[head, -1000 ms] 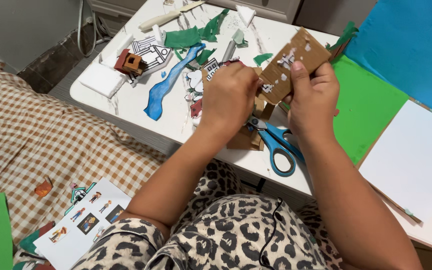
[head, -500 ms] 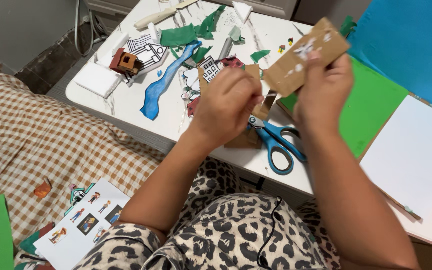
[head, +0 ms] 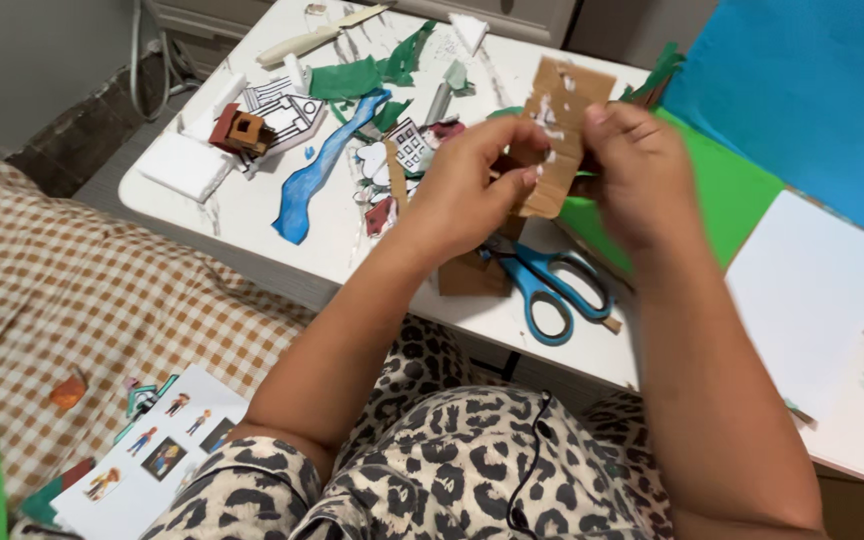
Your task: The person uses blue-handled scissors to cut a long strip of brown cardboard into smaller pieces. They trim the edges and occasionally adjust the strip while seated at a table with craft supplies.
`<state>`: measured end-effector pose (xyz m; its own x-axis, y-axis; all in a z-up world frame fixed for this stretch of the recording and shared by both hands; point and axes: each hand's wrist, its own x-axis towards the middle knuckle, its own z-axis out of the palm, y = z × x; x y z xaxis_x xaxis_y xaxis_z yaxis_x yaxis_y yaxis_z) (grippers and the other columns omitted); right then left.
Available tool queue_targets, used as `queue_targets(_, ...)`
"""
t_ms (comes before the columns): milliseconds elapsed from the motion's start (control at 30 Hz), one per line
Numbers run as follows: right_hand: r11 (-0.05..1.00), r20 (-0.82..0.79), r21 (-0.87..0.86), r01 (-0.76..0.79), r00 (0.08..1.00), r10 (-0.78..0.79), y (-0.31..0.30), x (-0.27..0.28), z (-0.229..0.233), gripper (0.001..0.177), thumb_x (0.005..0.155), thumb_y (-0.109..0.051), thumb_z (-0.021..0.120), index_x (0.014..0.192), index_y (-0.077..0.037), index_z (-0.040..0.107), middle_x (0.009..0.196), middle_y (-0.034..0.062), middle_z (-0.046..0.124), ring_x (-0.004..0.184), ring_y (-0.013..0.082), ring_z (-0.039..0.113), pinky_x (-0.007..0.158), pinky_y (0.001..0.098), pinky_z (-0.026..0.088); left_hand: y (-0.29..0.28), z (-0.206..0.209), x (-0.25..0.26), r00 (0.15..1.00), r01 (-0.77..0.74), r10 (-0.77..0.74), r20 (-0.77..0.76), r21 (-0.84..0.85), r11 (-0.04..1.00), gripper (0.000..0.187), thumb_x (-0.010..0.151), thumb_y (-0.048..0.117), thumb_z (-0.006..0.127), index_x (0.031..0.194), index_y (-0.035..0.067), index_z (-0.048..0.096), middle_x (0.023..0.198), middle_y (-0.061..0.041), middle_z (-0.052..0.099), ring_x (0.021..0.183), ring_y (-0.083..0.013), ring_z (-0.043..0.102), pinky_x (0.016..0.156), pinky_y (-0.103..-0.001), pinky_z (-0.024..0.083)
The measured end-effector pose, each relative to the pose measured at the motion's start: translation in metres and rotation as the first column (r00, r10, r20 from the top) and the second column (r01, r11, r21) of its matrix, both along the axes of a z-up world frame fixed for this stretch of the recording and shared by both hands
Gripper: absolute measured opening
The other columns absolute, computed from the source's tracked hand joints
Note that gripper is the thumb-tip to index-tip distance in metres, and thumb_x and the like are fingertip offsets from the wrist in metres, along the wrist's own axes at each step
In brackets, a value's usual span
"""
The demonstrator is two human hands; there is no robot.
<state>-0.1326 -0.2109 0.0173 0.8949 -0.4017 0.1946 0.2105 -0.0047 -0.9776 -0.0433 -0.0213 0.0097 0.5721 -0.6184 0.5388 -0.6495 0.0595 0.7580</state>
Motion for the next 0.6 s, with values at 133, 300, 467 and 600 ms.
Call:
queue_targets(133,0.575,-0.137,-0.812,0.099,0.926,-0.352,-0.053,-0.023,0.016,0.031,0.094,-0.023,0.073,0.115,0.0,0.071,0.104,0.0138,0.075,0.09,0.0271,0.071,0.077,0.0401,0.057,-0.005,-0.006,0.0,0.988,0.002,-0.008,-0.154,-0.041,0.999,0.033,0.093,0.002,0.072,0.125,0.008,0.066,0.117,-0.006,0.073,0.096,-0.0155,0.071,0.085,-0.029,0.061)
queue_targets(300,0.429,-0.429,-0.881,-0.2,0.719,-0.546,-0.062,-0.015,-0.017,0.047,0.084,-0.025,0.082,0.124,-0.003,0.068,0.114,0.0207,0.07,0.103,0.0378,0.067,0.086,0.0466,0.052,-0.008,-0.024,-0.005,0.952,0.033,-0.057,-0.301,-0.086,0.996,0.05,0.088,-0.003,0.072,0.136,0.008,0.061,0.118,-0.005,0.07,0.084,-0.0107,0.065,0.076,-0.026,0.058)
queue_targets(467,0.439,-0.465,-0.863,-0.248,0.728,-0.503,-0.061,-0.01,-0.031,0.041,0.085,-0.024,0.081,0.12,-0.005,0.073,0.111,0.0166,0.074,0.099,0.034,0.068,0.085,0.044,0.053,-0.008,-0.031,-0.008,0.942,0.099,-0.141,-0.305,-0.147,0.984,0.053,0.089,-0.007,0.069,0.139,0.008,0.059,0.129,-0.005,0.069,0.086,-0.0087,0.063,0.078,-0.025,0.058)
queue_targets(600,0.614,-0.504,-0.765,-0.193,0.773,-0.385,-0.08,-0.023,-0.027,0.033,0.087,-0.023,0.081,0.114,-0.004,0.076,0.096,0.0123,0.075,0.084,0.0233,0.068,0.076,0.0377,0.054,-0.018,-0.02,-0.01,0.903,0.216,-0.222,-0.368,-0.057,0.975,0.046,0.092,-0.004,0.064,0.136,0.009,0.062,0.125,-0.006,0.069,0.092,-0.0126,0.07,0.078,-0.028,0.062)
